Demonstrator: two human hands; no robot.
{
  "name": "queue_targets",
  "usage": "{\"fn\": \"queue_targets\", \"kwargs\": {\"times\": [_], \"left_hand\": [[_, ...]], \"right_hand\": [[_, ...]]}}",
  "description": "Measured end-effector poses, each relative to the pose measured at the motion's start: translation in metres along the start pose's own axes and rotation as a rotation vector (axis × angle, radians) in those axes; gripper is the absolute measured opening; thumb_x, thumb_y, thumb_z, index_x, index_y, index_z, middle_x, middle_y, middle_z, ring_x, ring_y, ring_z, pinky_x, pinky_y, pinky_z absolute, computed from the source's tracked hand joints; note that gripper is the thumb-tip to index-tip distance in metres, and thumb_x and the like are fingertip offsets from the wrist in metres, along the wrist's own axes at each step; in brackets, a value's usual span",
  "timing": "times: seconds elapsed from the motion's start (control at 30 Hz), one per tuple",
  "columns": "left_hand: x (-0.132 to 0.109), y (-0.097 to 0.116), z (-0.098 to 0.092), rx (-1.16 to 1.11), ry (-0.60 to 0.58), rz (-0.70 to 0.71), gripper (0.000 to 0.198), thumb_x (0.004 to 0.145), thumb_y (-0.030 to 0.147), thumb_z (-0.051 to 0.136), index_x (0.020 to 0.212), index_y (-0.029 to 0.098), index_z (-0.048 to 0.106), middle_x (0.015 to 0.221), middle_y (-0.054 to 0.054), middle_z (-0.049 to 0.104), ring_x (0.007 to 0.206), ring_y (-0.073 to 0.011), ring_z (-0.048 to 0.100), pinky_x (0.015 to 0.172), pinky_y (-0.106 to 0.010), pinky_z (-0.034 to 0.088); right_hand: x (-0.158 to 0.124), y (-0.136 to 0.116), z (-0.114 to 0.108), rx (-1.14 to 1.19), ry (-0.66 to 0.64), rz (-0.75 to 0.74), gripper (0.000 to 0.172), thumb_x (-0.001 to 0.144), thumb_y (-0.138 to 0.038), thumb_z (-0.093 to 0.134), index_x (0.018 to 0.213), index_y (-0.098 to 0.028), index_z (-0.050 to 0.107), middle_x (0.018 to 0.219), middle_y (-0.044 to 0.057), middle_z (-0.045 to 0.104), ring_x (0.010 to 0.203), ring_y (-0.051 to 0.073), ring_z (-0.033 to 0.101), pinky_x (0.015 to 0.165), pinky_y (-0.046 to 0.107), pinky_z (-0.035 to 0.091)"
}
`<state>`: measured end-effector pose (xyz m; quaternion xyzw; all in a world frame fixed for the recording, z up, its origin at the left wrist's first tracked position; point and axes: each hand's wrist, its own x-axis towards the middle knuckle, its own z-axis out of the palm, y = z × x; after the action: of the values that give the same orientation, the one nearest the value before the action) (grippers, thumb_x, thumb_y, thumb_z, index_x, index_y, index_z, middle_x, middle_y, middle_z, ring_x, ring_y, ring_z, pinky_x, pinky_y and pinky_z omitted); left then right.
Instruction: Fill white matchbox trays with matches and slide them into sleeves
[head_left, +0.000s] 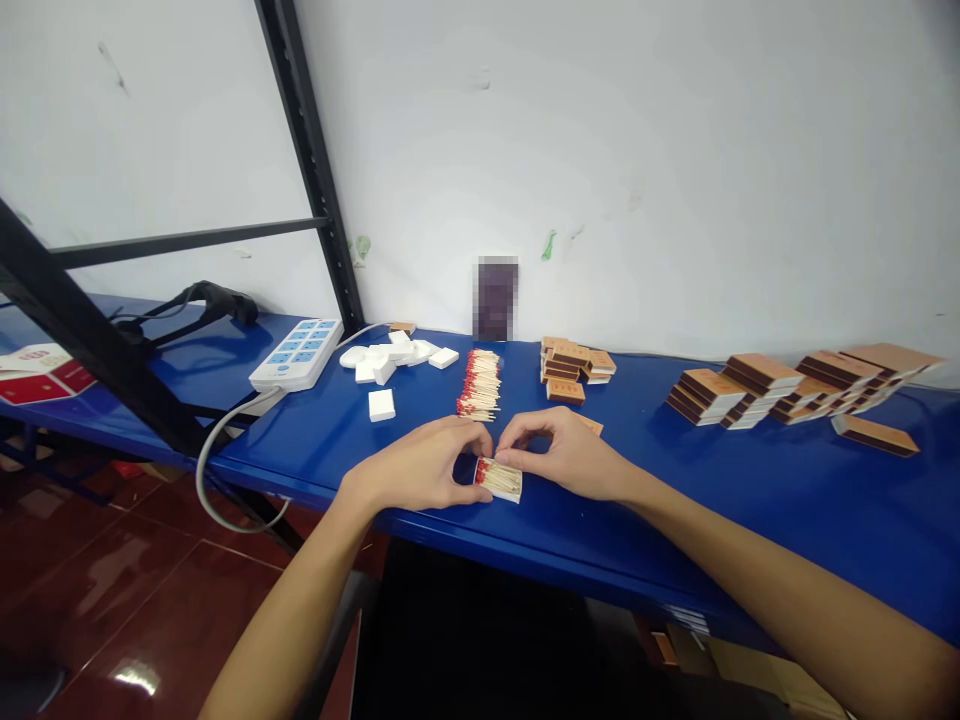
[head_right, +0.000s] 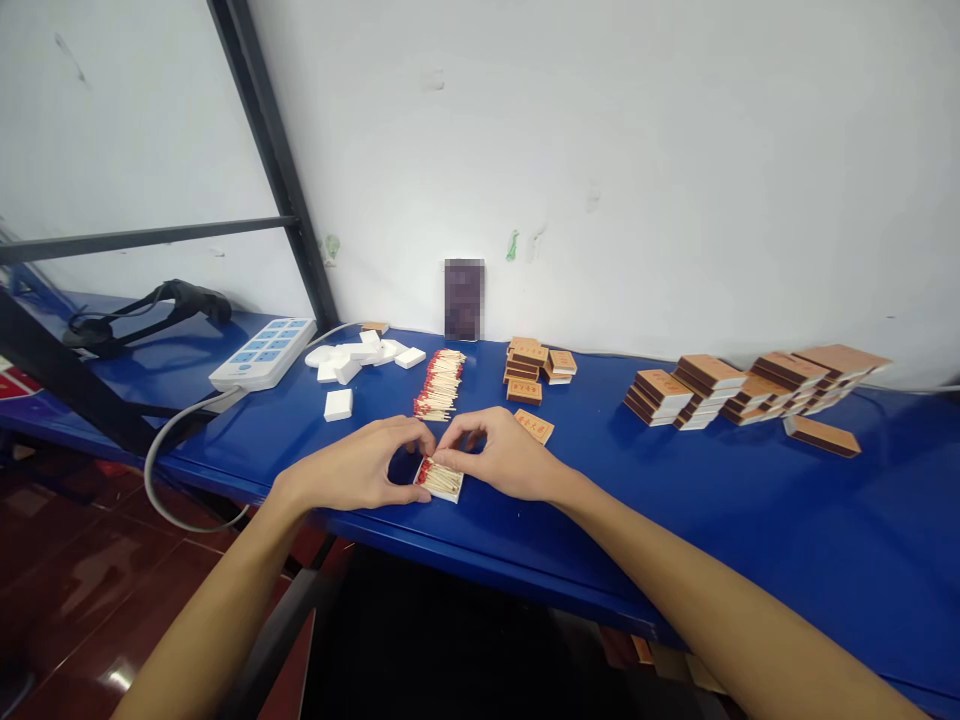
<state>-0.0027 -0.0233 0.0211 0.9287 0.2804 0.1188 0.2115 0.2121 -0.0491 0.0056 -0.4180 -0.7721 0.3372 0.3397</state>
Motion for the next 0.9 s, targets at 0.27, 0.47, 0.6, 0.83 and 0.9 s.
{"fn": "queue_targets", "kwargs": {"times": [0.27, 0.47, 0.6, 0.83, 0.9], "left_hand": [[0.006, -0.009, 0.002, -0.011, 0.075, 0.043, 0.039, 0.074, 0.045, 0.074, 0.102, 0.019, 0.066, 0.094, -0.003, 0.069, 0.085, -0.0187, 0.061, 0.077, -0.029, 0.044], [0.007, -0.015, 0.003, 0.062, 0.09, 0.041, 0.038, 0.076, 0.051, 0.072, 0.099, 0.022, 0.072, 0.094, -0.003, 0.072, 0.084, -0.0198, 0.062, 0.08, -0.031, 0.042], [0.008, -0.016, 0.003, 0.041, 0.095, 0.059, 0.036, 0.077, 0.049, 0.071, 0.1, 0.022, 0.073, 0.093, -0.004, 0.071, 0.084, -0.0199, 0.062, 0.079, -0.031, 0.042], [0.008, -0.02, 0.004, 0.036, 0.105, 0.088, 0.033, 0.079, 0.048, 0.07, 0.098, 0.022, 0.073, 0.092, -0.003, 0.07, 0.084, -0.019, 0.062, 0.077, -0.029, 0.042], [0.008, -0.02, 0.004, 0.034, 0.106, 0.099, 0.033, 0.079, 0.049, 0.069, 0.099, 0.022, 0.073, 0.092, -0.004, 0.069, 0.085, -0.0191, 0.061, 0.078, -0.029, 0.043]], "right_hand": [[0.0, 0.008, 0.005, -0.098, 0.095, -0.095, 0.018, 0.084, -0.034, 0.064, 0.08, -0.018, 0.072, 0.081, 0.004, 0.069, 0.073, 0.016, 0.063, 0.067, 0.029, 0.049], [0.0, 0.013, 0.007, -0.273, 0.102, -0.172, 0.015, 0.085, -0.03, 0.063, 0.079, -0.018, 0.07, 0.08, 0.004, 0.069, 0.073, 0.015, 0.062, 0.067, 0.028, 0.048], [0.0, 0.015, 0.007, -0.346, 0.099, -0.199, 0.015, 0.086, -0.028, 0.06, 0.079, -0.018, 0.068, 0.08, 0.004, 0.067, 0.073, 0.015, 0.06, 0.066, 0.028, 0.046], [-0.001, 0.019, 0.007, -0.357, 0.062, -0.192, 0.011, 0.085, -0.023, 0.057, 0.079, -0.018, 0.065, 0.081, 0.003, 0.065, 0.07, 0.013, 0.058, 0.066, 0.026, 0.045], [0.0, 0.021, 0.007, -0.354, 0.071, -0.18, 0.009, 0.084, -0.023, 0.058, 0.081, -0.018, 0.064, 0.08, 0.003, 0.064, 0.07, 0.014, 0.058, 0.066, 0.026, 0.045]]}}
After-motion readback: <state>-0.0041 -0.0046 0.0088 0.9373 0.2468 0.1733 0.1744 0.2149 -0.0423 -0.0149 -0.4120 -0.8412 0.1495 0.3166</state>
